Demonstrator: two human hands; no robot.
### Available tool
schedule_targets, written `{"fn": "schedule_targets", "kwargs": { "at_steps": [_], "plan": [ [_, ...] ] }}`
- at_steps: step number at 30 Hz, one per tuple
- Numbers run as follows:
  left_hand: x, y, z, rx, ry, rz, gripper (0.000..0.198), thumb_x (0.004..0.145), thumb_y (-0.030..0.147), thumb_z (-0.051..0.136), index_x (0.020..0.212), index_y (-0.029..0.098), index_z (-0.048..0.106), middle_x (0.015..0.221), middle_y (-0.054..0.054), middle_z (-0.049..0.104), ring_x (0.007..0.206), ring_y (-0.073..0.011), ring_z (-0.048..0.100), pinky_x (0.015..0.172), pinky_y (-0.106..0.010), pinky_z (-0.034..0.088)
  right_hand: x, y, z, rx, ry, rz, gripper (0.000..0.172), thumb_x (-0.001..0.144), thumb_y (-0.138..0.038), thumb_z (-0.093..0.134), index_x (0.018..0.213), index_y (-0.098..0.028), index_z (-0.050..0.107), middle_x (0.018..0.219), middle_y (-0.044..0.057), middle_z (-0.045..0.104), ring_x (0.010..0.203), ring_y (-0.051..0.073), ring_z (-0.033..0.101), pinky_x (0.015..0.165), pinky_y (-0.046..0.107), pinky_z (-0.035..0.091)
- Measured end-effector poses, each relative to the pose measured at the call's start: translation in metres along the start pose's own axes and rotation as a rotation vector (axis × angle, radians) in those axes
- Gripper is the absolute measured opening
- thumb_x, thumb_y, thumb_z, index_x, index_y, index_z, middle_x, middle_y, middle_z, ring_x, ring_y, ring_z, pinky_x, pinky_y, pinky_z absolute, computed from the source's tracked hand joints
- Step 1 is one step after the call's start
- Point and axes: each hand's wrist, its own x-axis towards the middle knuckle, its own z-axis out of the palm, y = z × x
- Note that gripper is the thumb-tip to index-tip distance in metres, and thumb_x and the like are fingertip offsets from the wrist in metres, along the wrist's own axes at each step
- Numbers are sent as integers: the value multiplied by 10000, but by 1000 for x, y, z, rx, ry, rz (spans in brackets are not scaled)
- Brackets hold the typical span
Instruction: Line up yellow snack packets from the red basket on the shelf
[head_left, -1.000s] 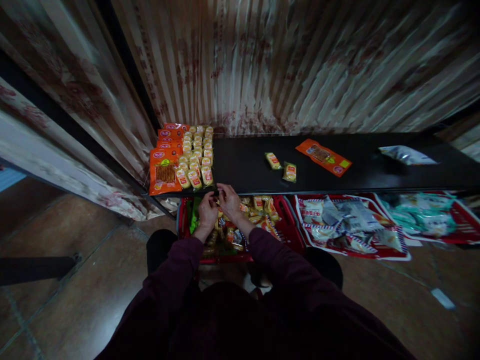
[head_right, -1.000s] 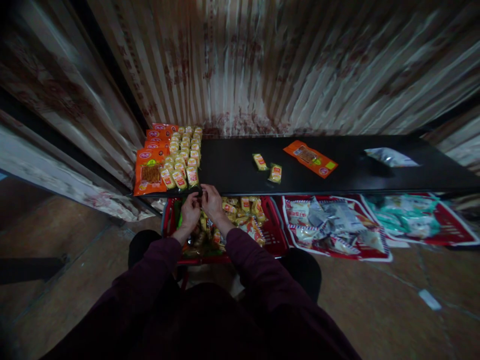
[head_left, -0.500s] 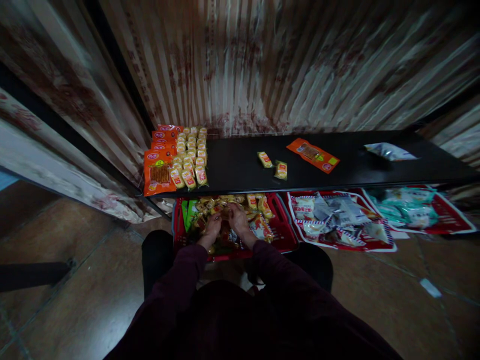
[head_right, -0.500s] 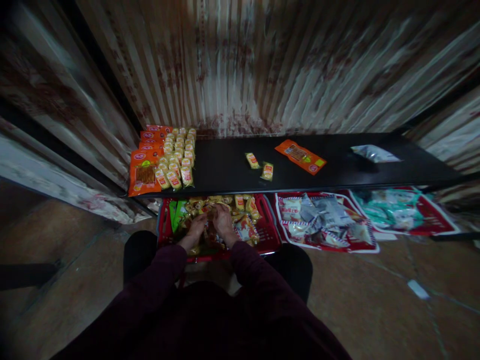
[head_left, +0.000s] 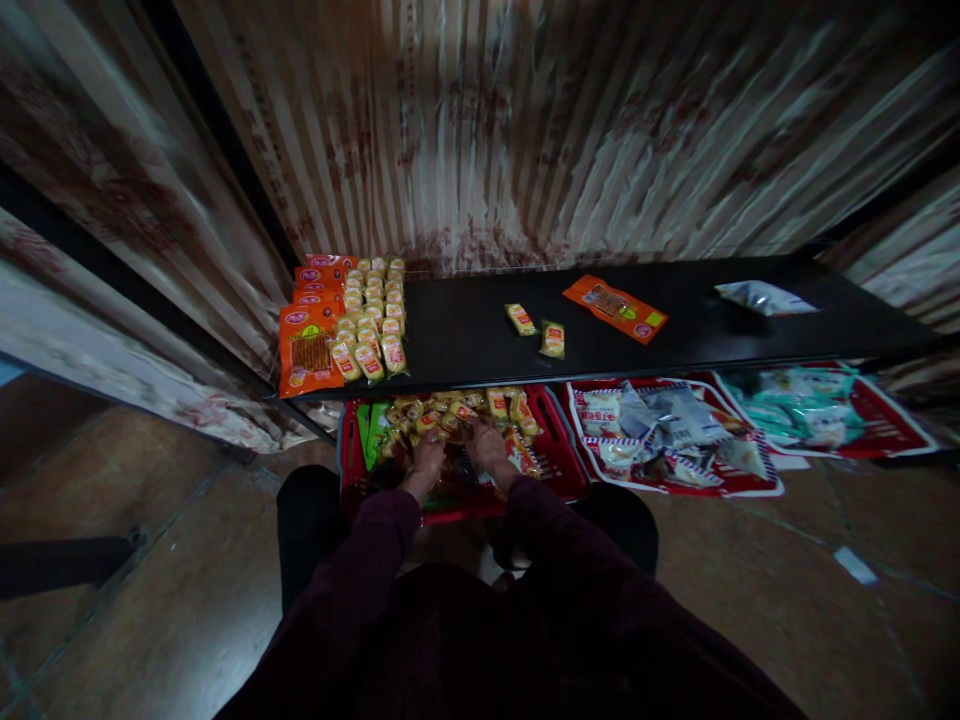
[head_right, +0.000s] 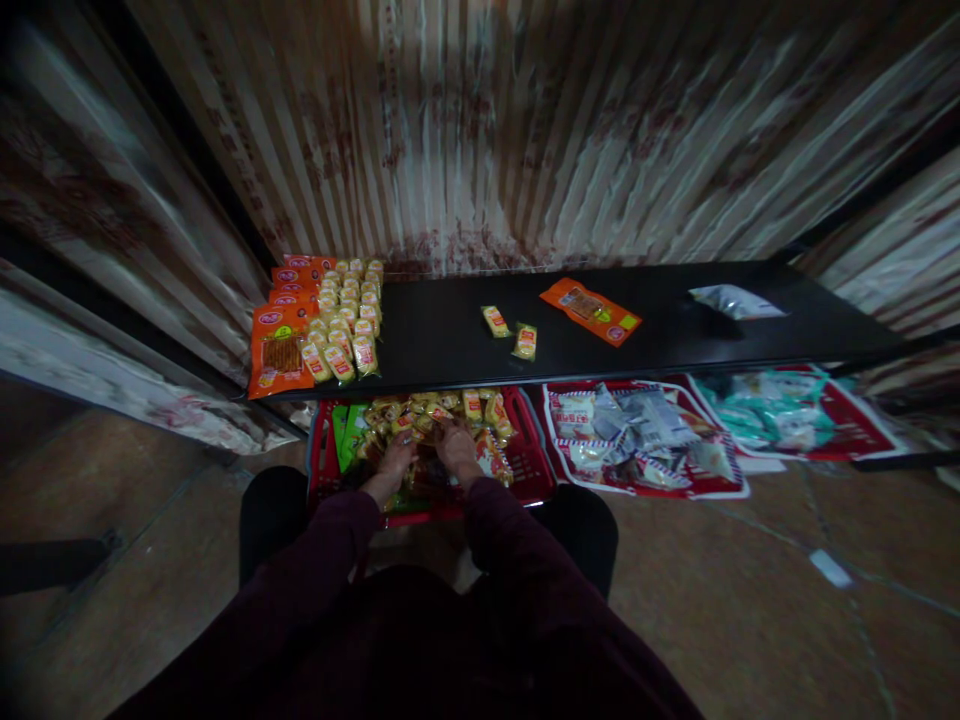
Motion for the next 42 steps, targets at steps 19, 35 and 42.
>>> {"fn": "schedule_targets", "kwargs": {
  "at_steps": [19,35,42],
  "plan": [
    [0,-5,0,-177,13,-120,304,749,130,612,1041,185,545,961,-83,638,911,-155,615,874,-323,472,-8,17,32,321,49,-144,386,739,-88,544,1100,-199,624,1129,78,663,1044,211,616,962,371,461],
    [-2,7,-3,-272,104,-188,154,779,207,618,916,179,555,834,-47,597,723,-132,616,762,-306,544,-19,22,39,337,83,-173,527,649,11,456,1113,-178,619,1179,88,605,1164,216,518,1046,379,386],
    [-7,7,-11,-287,92,-204,97,772,151,608,846,172,548,780,-39,599,676,-124,602,743,-328,554,-26,19,37,321,68,-202,501,638,21,436,1054,-182,628,1120,84,594,1084,203,534,996,349,415]
  ]
}}
